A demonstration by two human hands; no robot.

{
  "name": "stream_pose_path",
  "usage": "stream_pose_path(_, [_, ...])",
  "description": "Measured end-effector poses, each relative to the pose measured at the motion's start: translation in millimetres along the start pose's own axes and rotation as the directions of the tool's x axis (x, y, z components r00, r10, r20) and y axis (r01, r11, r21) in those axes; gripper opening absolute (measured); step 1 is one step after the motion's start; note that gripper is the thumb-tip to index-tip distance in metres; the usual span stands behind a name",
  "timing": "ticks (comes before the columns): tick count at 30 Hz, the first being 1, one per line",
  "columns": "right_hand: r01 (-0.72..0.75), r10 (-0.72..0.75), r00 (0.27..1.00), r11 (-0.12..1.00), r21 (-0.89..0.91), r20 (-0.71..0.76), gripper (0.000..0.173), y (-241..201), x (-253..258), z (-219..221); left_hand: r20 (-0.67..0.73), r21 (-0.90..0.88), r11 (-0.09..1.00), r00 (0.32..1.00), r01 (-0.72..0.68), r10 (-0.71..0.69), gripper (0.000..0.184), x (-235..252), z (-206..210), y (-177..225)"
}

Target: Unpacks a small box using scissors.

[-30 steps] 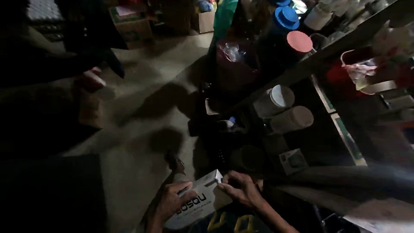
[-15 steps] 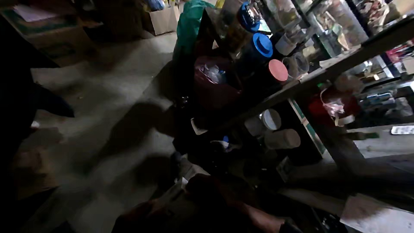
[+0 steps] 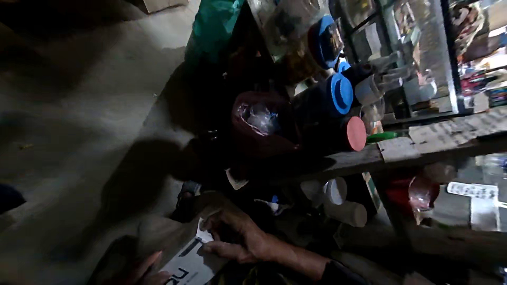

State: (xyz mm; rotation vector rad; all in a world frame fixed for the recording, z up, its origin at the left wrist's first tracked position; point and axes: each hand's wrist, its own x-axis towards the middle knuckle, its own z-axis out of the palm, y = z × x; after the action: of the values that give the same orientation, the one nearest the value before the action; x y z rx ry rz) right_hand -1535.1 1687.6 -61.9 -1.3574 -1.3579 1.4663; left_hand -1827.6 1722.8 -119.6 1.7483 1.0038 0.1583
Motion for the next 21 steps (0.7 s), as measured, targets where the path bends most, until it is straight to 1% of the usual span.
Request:
stream_pose_path(2, [0.011, -0.010, 0.999, 1.000, 0.013, -0.036, 0.030, -10, 32, -16, 0.028, 0.036, 0.992, 0.992, -0.120, 0.119, 0.052, 39, -30, -6])
stream_pose_path(4, [0.019, -0.016, 0.995, 0.999, 0.033, -0.094, 0.023, -14, 62, -27, 0.093, 0.039, 0.984, 0.981, -0.172, 0.167, 0.048, 78, -60, -9])
stream_pose_path(6, [0.018, -0.015, 0.986, 1.000, 0.017, -0.165, 0.019, -16, 93, -34, 0.168, 0.016, 0.995, 0.981, -0.096, 0.092, 0.049, 115, -90, -7])
stream_pose_path(7, [0.002, 0.000, 0.980, 1.000, 0.013, -0.197, 0.020, -19, 110, -37, 0.160, 0.017, 0.996, 0.983, -0.092, 0.088, 0.049, 134, -105, -8])
stream_pose_path(9, [-0.070, 0.072, 0.968, 0.997, 0.014, -0.239, 0.021, -26, 147, -43, 0.145, -0.005, 0.991, 0.981, -0.131, 0.130, 0.047, 176, -138, -20])
stream_pose_path(11, [-0.096, 0.088, 0.942, 0.995, -0.008, -0.322, 0.020, -30, 193, -46, 0.217, 0.009, 0.991, 0.968, -0.131, 0.126, 0.048, 224, -180, -31])
stream_pose_path(13, [-0.115, 0.063, 0.892, 0.989, -0.089, -0.447, 0.029, -37, 243, -46, 0.287, -0.019, 0.992, 0.950, -0.125, 0.125, 0.045, 273, -224, -34])
stream_pose_path(15, [-0.092, 0.009, 0.855, 0.987, -0.135, -0.519, 0.038, -44, 284, -54, 0.303, -0.056, 0.981, 0.934, -0.184, 0.192, 0.045, 313, -259, -41])
stream_pose_path(17, [-0.064, -0.034, 0.832, 0.986, -0.156, -0.554, 0.046, -50, 320, -62, 0.342, -0.058, 0.972, 0.910, -0.229, 0.235, 0.053, 348, -292, -43])
stream_pose_path(19, [-0.078, -0.010, 0.832, 0.988, -0.135, -0.554, 0.054, -59, 345, -68, 0.398, -0.064, 0.972, 0.888, -0.224, 0.231, 0.059, 380, -321, -39])
stream_pose_path(21, [-0.071, 0.032, 0.838, 0.996, -0.050, -0.544, 0.059, -67, 366, -75, 0.424, -0.090, 0.980, 0.883, -0.179, 0.201, 0.051, 410, -340, -31])
